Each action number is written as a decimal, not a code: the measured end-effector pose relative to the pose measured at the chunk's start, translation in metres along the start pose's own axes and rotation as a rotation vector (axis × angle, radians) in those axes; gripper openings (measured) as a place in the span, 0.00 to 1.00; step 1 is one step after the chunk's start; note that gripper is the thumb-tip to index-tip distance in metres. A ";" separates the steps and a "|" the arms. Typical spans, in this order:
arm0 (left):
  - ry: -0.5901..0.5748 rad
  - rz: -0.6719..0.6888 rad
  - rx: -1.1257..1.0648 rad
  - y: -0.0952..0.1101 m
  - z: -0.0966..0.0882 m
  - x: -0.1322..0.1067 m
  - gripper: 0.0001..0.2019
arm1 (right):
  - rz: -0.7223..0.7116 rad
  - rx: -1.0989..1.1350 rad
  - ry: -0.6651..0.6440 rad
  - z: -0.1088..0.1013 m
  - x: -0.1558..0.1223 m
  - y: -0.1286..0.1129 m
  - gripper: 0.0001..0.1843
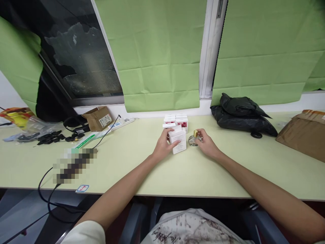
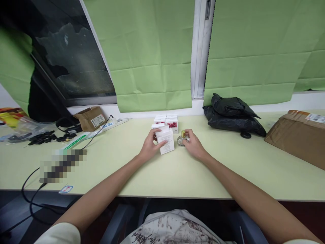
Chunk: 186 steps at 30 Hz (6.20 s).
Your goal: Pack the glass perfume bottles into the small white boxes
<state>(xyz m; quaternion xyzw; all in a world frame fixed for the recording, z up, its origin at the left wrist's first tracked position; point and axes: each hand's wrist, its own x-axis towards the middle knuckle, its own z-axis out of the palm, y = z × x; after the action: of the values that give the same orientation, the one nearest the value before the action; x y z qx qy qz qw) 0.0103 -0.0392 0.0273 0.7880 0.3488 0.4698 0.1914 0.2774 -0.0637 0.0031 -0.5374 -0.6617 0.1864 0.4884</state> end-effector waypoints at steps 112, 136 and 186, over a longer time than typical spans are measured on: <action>-0.065 0.228 0.209 0.000 -0.003 -0.001 0.28 | -0.381 -0.245 0.378 -0.005 -0.017 -0.034 0.16; -0.109 0.530 0.256 0.000 0.004 -0.007 0.32 | -0.730 -0.331 0.372 0.004 -0.030 -0.046 0.17; -0.160 -0.105 -0.524 0.030 0.025 -0.010 0.23 | -0.624 -0.303 0.308 0.000 -0.024 -0.054 0.31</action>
<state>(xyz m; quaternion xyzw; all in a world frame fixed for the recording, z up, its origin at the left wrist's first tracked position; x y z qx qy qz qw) 0.0401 -0.0665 0.0287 0.7271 0.2396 0.4695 0.4399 0.2472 -0.1045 0.0340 -0.3977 -0.7325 -0.1543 0.5305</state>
